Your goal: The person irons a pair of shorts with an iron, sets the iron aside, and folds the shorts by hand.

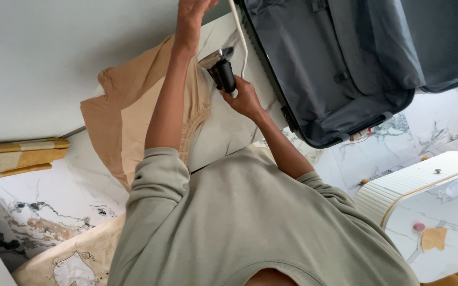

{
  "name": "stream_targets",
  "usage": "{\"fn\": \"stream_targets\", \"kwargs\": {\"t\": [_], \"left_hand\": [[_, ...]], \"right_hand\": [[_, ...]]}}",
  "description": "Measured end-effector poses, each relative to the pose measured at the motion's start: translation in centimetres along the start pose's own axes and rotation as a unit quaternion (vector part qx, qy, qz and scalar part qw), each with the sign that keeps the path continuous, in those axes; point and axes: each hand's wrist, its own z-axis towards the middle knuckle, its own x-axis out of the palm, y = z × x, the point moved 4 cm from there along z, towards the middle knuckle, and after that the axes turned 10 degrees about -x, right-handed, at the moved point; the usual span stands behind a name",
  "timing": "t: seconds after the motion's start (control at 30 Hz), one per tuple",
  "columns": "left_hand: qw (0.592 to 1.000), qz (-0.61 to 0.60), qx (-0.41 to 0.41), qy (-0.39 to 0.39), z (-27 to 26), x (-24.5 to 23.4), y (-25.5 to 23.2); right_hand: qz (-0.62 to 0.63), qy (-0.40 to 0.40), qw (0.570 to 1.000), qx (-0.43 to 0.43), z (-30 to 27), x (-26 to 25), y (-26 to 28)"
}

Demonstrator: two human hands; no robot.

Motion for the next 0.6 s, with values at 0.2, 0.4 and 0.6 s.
{"fn": "stream_targets", "kwargs": {"t": [0.2, 0.4, 0.6], "left_hand": [[0.977, 0.181, -0.095, 0.067, 1.9, 0.6, 1.6], [0.956, 0.207, -0.206, -0.01, -2.2, -3.4, 2.9], [0.94, 0.21, -0.224, -0.148, -10.1, -10.7, 5.8]], "right_hand": [[0.011, 0.015, 1.0, -0.025, 0.2, -0.5, 0.5], [-0.026, 0.006, 0.999, -0.044, 0.0, 0.0, -0.4], [-0.08, -0.05, 0.995, -0.033, -0.8, 0.5, 0.1]]}}
